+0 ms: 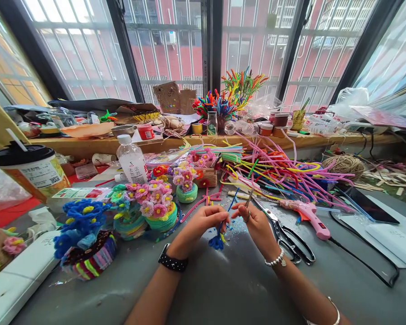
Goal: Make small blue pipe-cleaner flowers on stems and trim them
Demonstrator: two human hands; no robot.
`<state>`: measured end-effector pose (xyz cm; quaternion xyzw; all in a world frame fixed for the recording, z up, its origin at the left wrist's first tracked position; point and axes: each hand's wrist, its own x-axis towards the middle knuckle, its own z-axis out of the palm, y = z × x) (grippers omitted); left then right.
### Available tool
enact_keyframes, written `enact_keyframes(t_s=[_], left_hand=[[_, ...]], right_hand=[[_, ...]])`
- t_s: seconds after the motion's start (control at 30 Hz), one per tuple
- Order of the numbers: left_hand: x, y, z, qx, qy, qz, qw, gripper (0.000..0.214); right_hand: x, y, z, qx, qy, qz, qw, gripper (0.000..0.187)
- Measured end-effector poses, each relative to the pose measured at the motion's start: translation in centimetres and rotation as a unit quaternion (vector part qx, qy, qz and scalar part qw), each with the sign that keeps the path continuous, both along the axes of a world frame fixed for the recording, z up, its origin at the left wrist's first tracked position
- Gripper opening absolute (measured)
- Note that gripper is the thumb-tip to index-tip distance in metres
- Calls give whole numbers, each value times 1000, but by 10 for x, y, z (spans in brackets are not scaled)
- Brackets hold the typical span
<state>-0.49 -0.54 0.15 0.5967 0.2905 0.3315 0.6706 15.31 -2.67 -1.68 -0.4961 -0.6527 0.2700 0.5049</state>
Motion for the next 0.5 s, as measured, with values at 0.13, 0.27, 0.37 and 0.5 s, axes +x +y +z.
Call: enact_keyframes(t_s=[0.13,0.27,0.37,0.5], left_hand=[[1,1,0,-7,11,18,1000,22],[1,3,-1,-16,14,26,999,22],[2,3,-1,-8,18,24,1000,22],[2,2,-1,10,30,12,999,23]], right_hand=[[0,2,-3,6,-2,-1,1000,51],[-2,2,-6,18,-62,20,998,63],[-5,3,-9,21,-88,41,995,68],[-5,3,-9,18,-111,62,992,67]])
